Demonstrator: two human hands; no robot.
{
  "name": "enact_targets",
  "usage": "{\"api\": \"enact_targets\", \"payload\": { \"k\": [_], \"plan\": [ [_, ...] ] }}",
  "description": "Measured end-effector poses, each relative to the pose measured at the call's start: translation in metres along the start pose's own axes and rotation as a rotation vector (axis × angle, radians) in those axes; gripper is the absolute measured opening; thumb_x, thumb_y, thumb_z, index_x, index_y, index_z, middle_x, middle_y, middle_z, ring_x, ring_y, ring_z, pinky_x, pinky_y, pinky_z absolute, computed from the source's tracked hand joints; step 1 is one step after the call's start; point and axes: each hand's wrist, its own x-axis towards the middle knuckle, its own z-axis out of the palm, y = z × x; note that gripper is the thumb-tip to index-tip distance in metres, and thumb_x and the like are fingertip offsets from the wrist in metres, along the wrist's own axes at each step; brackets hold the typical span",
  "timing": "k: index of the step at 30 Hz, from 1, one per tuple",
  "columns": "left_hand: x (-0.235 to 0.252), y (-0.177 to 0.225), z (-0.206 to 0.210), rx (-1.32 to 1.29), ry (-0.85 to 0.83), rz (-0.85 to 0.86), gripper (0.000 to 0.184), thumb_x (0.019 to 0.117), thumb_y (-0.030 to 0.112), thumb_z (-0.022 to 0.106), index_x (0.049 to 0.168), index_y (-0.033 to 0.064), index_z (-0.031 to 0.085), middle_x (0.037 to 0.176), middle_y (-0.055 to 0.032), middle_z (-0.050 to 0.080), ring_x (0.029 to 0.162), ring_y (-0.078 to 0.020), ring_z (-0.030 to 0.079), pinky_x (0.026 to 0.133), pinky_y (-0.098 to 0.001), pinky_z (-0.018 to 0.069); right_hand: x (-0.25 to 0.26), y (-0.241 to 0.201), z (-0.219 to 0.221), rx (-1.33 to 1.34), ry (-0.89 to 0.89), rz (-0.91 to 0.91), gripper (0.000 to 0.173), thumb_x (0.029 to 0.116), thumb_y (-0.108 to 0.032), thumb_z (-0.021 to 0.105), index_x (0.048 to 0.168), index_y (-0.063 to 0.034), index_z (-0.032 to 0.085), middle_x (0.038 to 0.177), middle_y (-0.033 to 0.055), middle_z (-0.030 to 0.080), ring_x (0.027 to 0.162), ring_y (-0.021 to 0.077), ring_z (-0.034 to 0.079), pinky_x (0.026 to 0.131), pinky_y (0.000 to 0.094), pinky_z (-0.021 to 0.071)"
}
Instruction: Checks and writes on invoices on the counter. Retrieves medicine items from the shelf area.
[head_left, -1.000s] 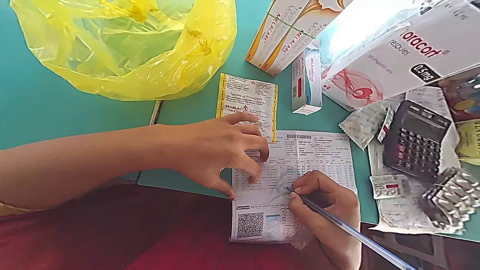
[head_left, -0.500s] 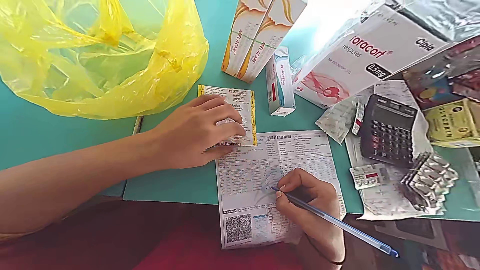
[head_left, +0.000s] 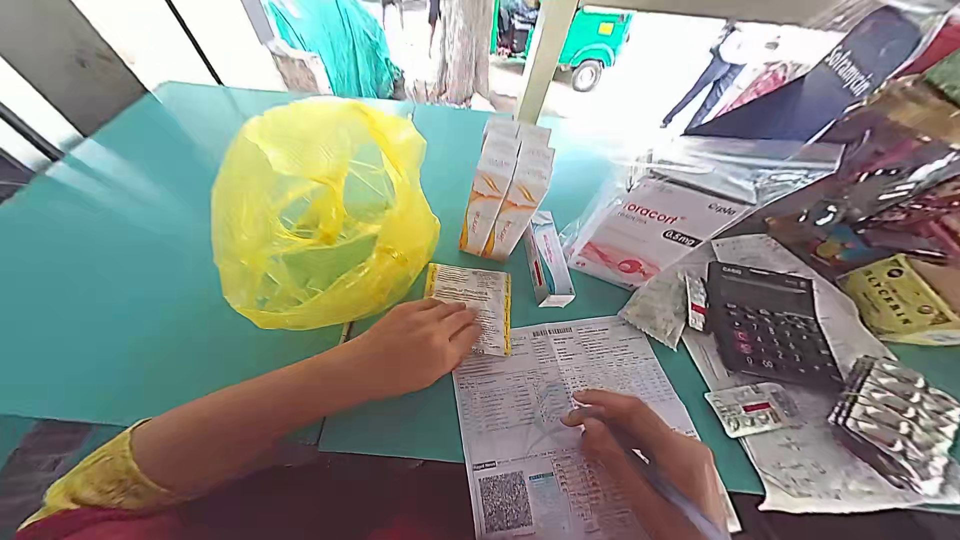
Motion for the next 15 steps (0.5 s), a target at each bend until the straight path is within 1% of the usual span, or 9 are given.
{"api": "enact_targets", "payload": {
  "k": [1, 2, 3, 4, 6, 7, 9, 13, 15],
  "plan": [
    [0.000, 0.000, -0.002, 0.041, 0.016, 0.041, 0.028, 0.1036, 0.011, 0.047, 0.113, 0.0006, 0.071, 0.115, -0.0150, 0.074, 0.107, -0.0271, 0.073, 0.088, -0.0374, 0.0588, -0.003, -0.004, -0.005, -0.089, -0.048, -0.051, 0.026, 0.1046, -0.022, 0.055, 0.113, -0.0046, 0.072, 0.096, 0.0039, 0.077, 0.086, 0.0032, 0.071, 0.075, 0.0161, 0.0568],
    [0.000, 0.001, -0.004, 0.070, 0.041, 0.071, 0.026, 0.1032, 0.007, 0.047, 0.111, -0.0011, 0.070, 0.112, -0.0154, 0.075, 0.102, -0.0268, 0.074, 0.083, -0.0362, 0.0599, -0.005, -0.007, -0.010, -0.181, -0.105, -0.100, 0.029, 0.1050, -0.026, 0.055, 0.114, -0.0066, 0.075, 0.101, 0.0064, 0.078, 0.097, 0.0113, 0.072, 0.085, 0.0231, 0.0563],
    [0.001, 0.002, -0.006, 0.093, 0.071, 0.088, 0.025, 0.1033, 0.004, 0.046, 0.110, -0.0024, 0.070, 0.110, -0.0163, 0.076, 0.100, -0.0273, 0.075, 0.081, -0.0361, 0.0607, -0.008, -0.008, -0.013, -0.266, -0.180, -0.145, 0.032, 0.1045, -0.033, 0.056, 0.114, -0.0100, 0.076, 0.108, 0.0063, 0.078, 0.108, 0.0200, 0.071, 0.094, 0.0326, 0.0550],
    [0.001, 0.005, -0.008, 0.112, 0.109, 0.097, 0.025, 0.1034, 0.002, 0.046, 0.110, -0.0033, 0.069, 0.108, -0.0172, 0.076, 0.099, -0.0278, 0.076, 0.080, -0.0360, 0.0610, -0.010, -0.007, -0.016, -0.312, -0.262, -0.179, 0.036, 0.1029, -0.039, 0.057, 0.116, -0.0108, 0.075, 0.117, 0.0074, 0.076, 0.119, 0.0291, 0.067, 0.101, 0.0441, 0.0509],
    [0.001, 0.010, -0.011, 0.168, 0.190, 0.103, 0.023, 0.1029, 0.001, 0.046, 0.107, -0.0037, 0.069, 0.105, -0.0178, 0.077, 0.096, -0.0273, 0.077, 0.080, -0.0340, 0.0610, -0.011, -0.003, -0.016, -0.319, -0.396, -0.196, 0.045, 0.0965, -0.044, 0.065, 0.123, -0.0081, 0.072, 0.134, 0.0118, 0.069, 0.132, 0.0423, 0.057, 0.108, 0.0618, 0.0400],
    [0.000, 0.012, -0.012, 0.195, 0.230, 0.101, 0.023, 0.1027, 0.001, 0.047, 0.106, -0.0036, 0.069, 0.104, -0.0180, 0.077, 0.094, -0.0267, 0.077, 0.080, -0.0327, 0.0608, -0.012, -0.002, -0.013, -0.313, -0.421, -0.187, 0.048, 0.0928, -0.042, 0.070, 0.125, -0.0071, 0.070, 0.138, 0.0132, 0.066, 0.135, 0.0450, 0.054, 0.109, 0.0658, 0.0367],
    [-0.001, 0.016, -0.015, 0.232, 0.313, 0.092, 0.022, 0.1030, 0.002, 0.048, 0.107, -0.0035, 0.069, 0.103, -0.0189, 0.077, 0.094, -0.0263, 0.077, 0.082, -0.0317, 0.0603, -0.011, -0.002, -0.003, -0.333, -0.400, -0.178, 0.052, 0.0899, -0.042, 0.073, 0.128, -0.0075, 0.069, 0.142, 0.0136, 0.063, 0.136, 0.0449, 0.052, 0.109, 0.0671, 0.0357],
    [-0.002, 0.028, -0.015, 0.281, 0.447, 0.123, 0.023, 0.1036, 0.004, 0.048, 0.107, -0.0027, 0.069, 0.102, -0.0187, 0.077, 0.095, -0.0240, 0.077, 0.085, -0.0309, 0.0596, 0.002, -0.001, 0.028, -0.351, -0.265, -0.184, 0.051, 0.0906, -0.041, 0.072, 0.128, -0.0057, 0.067, 0.144, 0.0144, 0.062, 0.137, 0.0456, 0.052, 0.106, 0.0699, 0.0356],
    [-0.002, 0.034, -0.017, 0.281, 0.471, 0.152, 0.023, 0.1041, 0.005, 0.047, 0.108, -0.0014, 0.069, 0.101, -0.0177, 0.077, 0.094, -0.0221, 0.077, 0.085, -0.0292, 0.0589, 0.009, -0.007, 0.037, -0.324, -0.200, -0.174, 0.044, 0.0934, -0.030, 0.069, 0.127, -0.0017, 0.065, 0.141, 0.0168, 0.063, 0.135, 0.0483, 0.053, 0.104, 0.0712, 0.0362]
  ]
}}
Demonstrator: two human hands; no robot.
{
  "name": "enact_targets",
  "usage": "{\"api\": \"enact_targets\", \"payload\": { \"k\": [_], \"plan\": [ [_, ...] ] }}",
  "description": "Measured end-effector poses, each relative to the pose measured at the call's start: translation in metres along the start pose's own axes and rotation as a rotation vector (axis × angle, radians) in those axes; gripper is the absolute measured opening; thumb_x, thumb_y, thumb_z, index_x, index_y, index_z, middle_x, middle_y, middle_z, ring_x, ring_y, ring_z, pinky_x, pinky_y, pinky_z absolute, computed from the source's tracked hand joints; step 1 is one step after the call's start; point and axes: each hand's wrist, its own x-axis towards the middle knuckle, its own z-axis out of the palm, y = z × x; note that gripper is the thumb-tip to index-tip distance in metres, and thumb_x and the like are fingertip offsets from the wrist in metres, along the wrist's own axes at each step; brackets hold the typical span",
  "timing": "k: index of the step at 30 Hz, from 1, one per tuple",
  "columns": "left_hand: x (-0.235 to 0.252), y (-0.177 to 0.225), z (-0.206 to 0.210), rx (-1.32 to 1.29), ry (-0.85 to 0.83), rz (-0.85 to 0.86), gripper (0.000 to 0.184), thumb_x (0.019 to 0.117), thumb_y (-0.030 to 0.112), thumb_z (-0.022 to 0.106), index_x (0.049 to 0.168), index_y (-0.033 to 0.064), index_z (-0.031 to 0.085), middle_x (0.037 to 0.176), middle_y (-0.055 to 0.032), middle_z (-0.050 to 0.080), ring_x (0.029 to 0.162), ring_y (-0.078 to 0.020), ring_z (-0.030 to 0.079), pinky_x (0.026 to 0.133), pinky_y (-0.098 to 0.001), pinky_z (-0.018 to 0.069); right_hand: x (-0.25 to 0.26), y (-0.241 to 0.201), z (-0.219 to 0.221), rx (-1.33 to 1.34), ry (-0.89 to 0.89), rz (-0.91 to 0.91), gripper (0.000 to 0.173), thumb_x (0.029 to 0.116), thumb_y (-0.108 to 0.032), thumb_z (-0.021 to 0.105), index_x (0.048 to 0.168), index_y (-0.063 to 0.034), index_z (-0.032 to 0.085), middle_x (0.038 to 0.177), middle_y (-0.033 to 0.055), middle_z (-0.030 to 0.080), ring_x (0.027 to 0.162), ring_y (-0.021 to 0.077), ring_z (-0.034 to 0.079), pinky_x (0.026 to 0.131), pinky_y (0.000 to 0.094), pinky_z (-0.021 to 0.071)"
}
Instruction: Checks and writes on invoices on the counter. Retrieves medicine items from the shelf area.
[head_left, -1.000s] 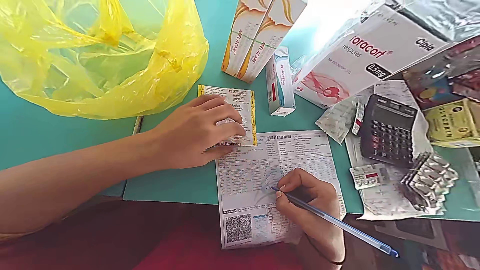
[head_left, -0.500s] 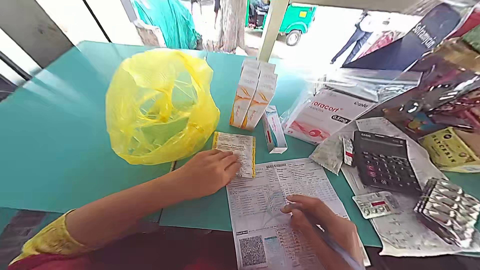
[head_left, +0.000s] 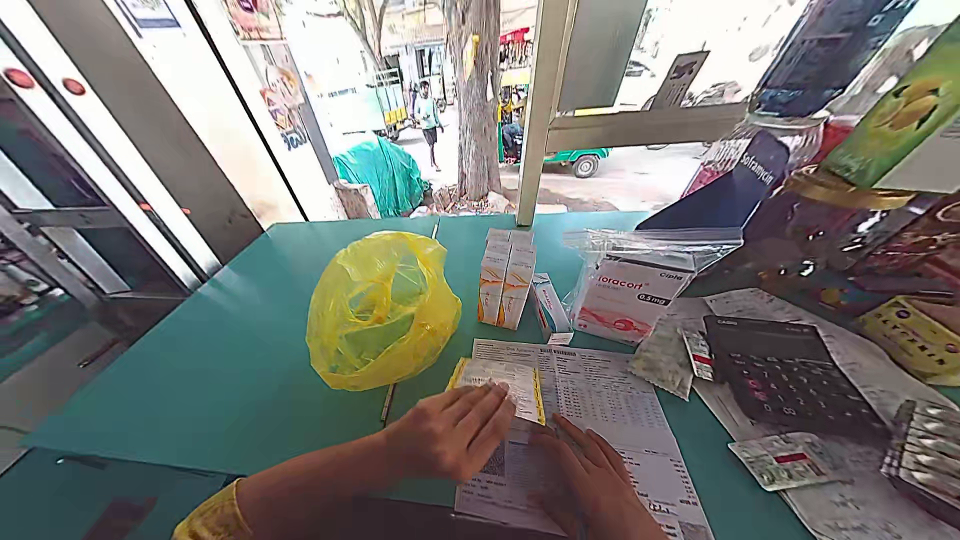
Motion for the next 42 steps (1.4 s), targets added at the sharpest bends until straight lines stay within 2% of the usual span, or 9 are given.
{"api": "enact_targets", "payload": {
  "k": [4, 6, 8, 13, 18, 23, 27, 34, 42],
  "plan": [
    [-0.003, -0.003, -0.006, -0.089, 0.148, -0.110, 0.009, 0.1054, 0.009, 0.049, 0.103, 0.0064, 0.056, 0.097, -0.0126, 0.072, 0.091, -0.0171, 0.074, 0.083, -0.0260, 0.0588, 0.009, -0.012, -0.021, 0.001, 0.111, 0.037, 0.033, 0.1005, -0.004, 0.054, 0.131, 0.0063, 0.060, 0.127, 0.0195, 0.070, 0.119, 0.0433, 0.066, 0.103, 0.0606, 0.0474],
    [-0.004, -0.011, -0.014, -0.131, 0.289, -0.309, 0.003, 0.1044, 0.011, 0.051, 0.105, 0.0103, 0.049, 0.098, -0.0079, 0.070, 0.088, -0.0128, 0.072, 0.078, -0.0232, 0.0583, 0.014, -0.013, -0.035, -0.222, 0.202, 0.014, 0.027, 0.1006, -0.016, 0.059, 0.113, 0.0035, 0.072, 0.086, 0.0149, 0.076, 0.078, 0.0354, 0.075, 0.076, 0.0520, 0.0586],
    [-0.004, -0.017, -0.032, -0.182, 0.403, -0.527, 0.022, 0.1018, 0.010, 0.054, 0.122, 0.0152, 0.046, 0.106, 0.0007, 0.067, 0.094, -0.0031, 0.068, 0.082, -0.0173, 0.0549, 0.023, -0.004, -0.039, -0.439, 0.291, -0.058, 0.042, 0.0980, -0.034, 0.055, 0.078, -0.0010, 0.072, 0.050, 0.0104, 0.057, 0.044, 0.0284, 0.060, 0.044, 0.0421, 0.0446],
    [-0.029, -0.007, -0.062, -0.478, 0.627, -0.917, 0.026, 0.1027, 0.015, 0.052, 0.127, 0.0237, 0.049, 0.101, 0.0201, 0.067, 0.090, 0.0061, 0.065, 0.079, -0.0128, 0.0538, 0.052, 0.005, -0.035, -0.723, 0.324, -0.154, 0.062, 0.0965, -0.050, 0.048, 0.051, -0.0073, 0.052, 0.041, 0.0078, 0.042, 0.036, 0.0244, 0.051, 0.037, 0.0358, 0.0326],
    [-0.063, 0.018, -0.060, -0.744, 0.788, -1.324, 0.027, 0.0979, 0.003, 0.038, 0.123, 0.0095, 0.047, 0.083, 0.0151, 0.063, 0.066, 0.0062, 0.059, 0.059, -0.0102, 0.0495, 0.062, -0.004, -0.019, -0.722, 0.095, -0.112, 0.047, 0.0745, -0.046, 0.082, 0.086, -0.0008, 0.073, 0.068, 0.0151, 0.064, 0.050, 0.0296, 0.064, 0.040, 0.0400, 0.0472],
    [-0.088, 0.019, -0.052, -0.974, 0.770, -1.371, 0.026, 0.1020, 0.018, 0.040, 0.122, 0.0086, 0.053, 0.079, 0.0166, 0.058, 0.060, 0.0070, 0.053, 0.054, -0.0088, 0.0448, 0.082, -0.021, -0.030, -0.635, -0.174, -0.004, 0.039, 0.0896, -0.035, 0.077, 0.097, 0.0033, 0.073, 0.085, 0.0229, 0.069, 0.073, 0.0408, 0.070, 0.056, 0.0514, 0.0537],
    [-0.105, 0.015, -0.047, -1.076, 0.708, -1.254, 0.033, 0.1030, 0.044, 0.052, 0.116, 0.0180, 0.067, 0.075, 0.0186, 0.058, 0.060, 0.0076, 0.051, 0.055, -0.0085, 0.0433, 0.128, -0.028, -0.050, -0.502, 0.122, -0.098, 0.046, 0.0939, -0.038, 0.071, 0.119, 0.0006, 0.071, 0.108, 0.0244, 0.070, 0.097, 0.0456, 0.069, 0.071, 0.0574, 0.0564],
    [-0.088, 0.024, -0.053, -0.897, 0.538, -1.285, 0.020, 0.1009, 0.010, 0.044, 0.096, 0.0117, 0.063, 0.077, 0.0138, 0.065, 0.068, 0.0066, 0.062, 0.064, -0.0125, 0.0532, 0.234, 0.025, -0.071, -0.271, 0.106, 0.046, 0.110, 0.0682, -0.053, 0.091, 0.159, -0.0183, 0.039, 0.165, 0.0292, 0.021, 0.149, 0.0541, 0.023, 0.111, 0.0706, 0.0310],
    [-0.091, 0.029, -0.055, -0.823, 0.427, -1.254, 0.020, 0.0998, 0.012, 0.047, 0.095, 0.0059, 0.065, 0.070, 0.0090, 0.062, 0.061, 0.0050, 0.058, 0.056, -0.0116, 0.0488, 0.241, 0.031, -0.056, -0.240, -0.021, -0.049, 0.092, 0.0704, -0.040, 0.093, 0.150, -0.0212, 0.052, 0.142, 0.0294, 0.047, 0.124, 0.0479, 0.050, 0.094, 0.0627, 0.0478]
  ]
}}
